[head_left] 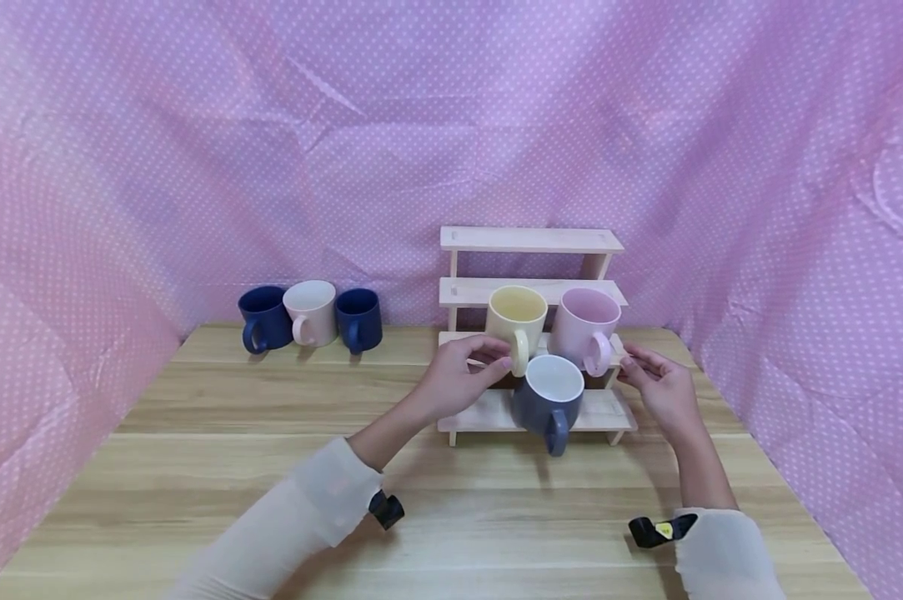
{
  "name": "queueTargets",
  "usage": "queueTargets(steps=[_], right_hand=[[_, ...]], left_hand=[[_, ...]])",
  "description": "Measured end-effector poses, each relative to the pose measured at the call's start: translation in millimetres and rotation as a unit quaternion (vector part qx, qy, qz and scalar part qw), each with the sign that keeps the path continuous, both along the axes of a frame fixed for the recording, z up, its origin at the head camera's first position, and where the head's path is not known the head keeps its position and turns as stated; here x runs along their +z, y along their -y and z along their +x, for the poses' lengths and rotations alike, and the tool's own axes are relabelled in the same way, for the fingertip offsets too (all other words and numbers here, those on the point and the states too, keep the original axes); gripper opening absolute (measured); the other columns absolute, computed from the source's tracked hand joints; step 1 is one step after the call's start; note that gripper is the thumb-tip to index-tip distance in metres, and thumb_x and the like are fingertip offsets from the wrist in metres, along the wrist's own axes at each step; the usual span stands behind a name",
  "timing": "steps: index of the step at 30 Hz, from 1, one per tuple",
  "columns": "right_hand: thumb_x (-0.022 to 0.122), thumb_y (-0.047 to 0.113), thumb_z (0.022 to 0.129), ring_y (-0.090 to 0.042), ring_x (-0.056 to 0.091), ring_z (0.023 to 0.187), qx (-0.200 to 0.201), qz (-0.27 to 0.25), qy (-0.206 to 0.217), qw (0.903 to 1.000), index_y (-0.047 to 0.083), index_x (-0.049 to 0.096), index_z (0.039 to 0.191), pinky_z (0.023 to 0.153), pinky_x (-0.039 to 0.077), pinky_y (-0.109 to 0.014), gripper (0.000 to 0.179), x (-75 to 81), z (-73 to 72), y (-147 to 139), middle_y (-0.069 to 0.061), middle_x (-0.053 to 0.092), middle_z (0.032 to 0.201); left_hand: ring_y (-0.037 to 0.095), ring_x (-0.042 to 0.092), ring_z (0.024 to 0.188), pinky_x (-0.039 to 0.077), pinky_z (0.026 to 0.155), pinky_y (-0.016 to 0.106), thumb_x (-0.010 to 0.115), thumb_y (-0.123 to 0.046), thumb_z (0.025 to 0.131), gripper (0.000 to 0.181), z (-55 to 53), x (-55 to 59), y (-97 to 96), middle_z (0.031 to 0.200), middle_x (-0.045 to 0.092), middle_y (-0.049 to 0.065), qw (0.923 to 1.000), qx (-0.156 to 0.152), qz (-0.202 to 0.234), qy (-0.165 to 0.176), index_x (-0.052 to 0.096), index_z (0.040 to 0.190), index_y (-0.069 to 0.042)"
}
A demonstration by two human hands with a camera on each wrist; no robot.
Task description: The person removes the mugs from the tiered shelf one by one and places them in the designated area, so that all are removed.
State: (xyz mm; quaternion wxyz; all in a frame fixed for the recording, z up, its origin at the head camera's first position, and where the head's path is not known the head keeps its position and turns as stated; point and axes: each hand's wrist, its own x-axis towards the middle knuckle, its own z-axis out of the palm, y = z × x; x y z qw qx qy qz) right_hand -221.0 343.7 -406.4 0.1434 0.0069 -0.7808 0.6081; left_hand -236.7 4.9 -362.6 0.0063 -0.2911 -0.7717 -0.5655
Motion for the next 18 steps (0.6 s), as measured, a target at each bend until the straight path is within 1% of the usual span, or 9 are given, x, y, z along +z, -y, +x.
queueTargets(steps=[5, 7, 10, 14, 18], right_hand=[[0.064, 0.019, 0.103, -0.003, 0.072, 0.087, 0.002, 0.005, -0.003, 1.0000, -0.015, 0.049, 0.141, 0.084, 0.058, -0.019, 0.053, -0.8, -0.8, 0, 0.020, 0.070, 0.101], [0.064, 0.018, 0.103, -0.003, 0.072, 0.087, 0.002, 0.004, -0.006, 1.0000, -0.016, 0.049, 0.140, 0.084, 0.058, -0.019, 0.053, -1.4, -0.9, 0, 0.019, 0.070, 0.103], [0.064, 0.019, 0.103, -0.004, 0.073, 0.088, 0.003, 0.003, -0.007, 1.0000, -0.016, 0.049, 0.140, 0.084, 0.058, -0.019, 0.053, -1.5, -0.6, 0, 0.017, 0.070, 0.106], [0.064, 0.019, 0.104, -0.004, 0.073, 0.088, 0.002, 0.012, -0.005, 0.9999, -0.015, 0.049, 0.141, 0.084, 0.058, -0.020, 0.053, -0.7, -0.4, 0, 0.017, 0.069, 0.107], [0.063, 0.020, 0.104, -0.003, 0.072, 0.088, 0.001, 0.019, 0.000, 0.9998, -0.013, 0.049, 0.142, 0.084, 0.058, -0.019, 0.052, 0.7, -0.1, 0, 0.018, 0.069, 0.106]], left_hand=[[0.020, 0.068, 0.105, 0.059, 0.089, 0.026, 0.070, -0.017, 0.099, 0.029, -0.9, -3.2, -8.2, 0.113, 0.072, 0.012, 0.9986, -0.023, 0.044, 0.016, 0.069, 0.122, 0.001], [0.020, 0.068, 0.106, 0.059, 0.089, 0.025, 0.071, -0.015, 0.098, 0.029, -1.5, -3.9, -11.3, 0.114, 0.072, 0.012, 0.9981, -0.029, 0.051, 0.020, 0.069, 0.122, 0.001], [0.018, 0.068, 0.106, 0.059, 0.089, 0.025, 0.071, -0.015, 0.098, 0.029, -1.7, -4.2, -14.7, 0.115, 0.072, 0.011, 0.9978, -0.028, 0.052, 0.030, 0.069, 0.123, 0.000], [0.017, 0.069, 0.102, 0.061, 0.086, 0.028, 0.071, -0.016, 0.099, 0.030, 0.1, -2.8, -18.4, 0.115, 0.071, 0.010, 0.9952, -0.029, 0.067, 0.065, 0.068, 0.124, -0.001], [0.017, 0.070, 0.095, 0.062, 0.082, 0.031, 0.070, -0.016, 0.100, 0.029, 1.1, -2.3, -23.4, 0.111, 0.071, 0.012, 0.9891, -0.042, 0.098, 0.102, 0.067, 0.123, 0.002]])
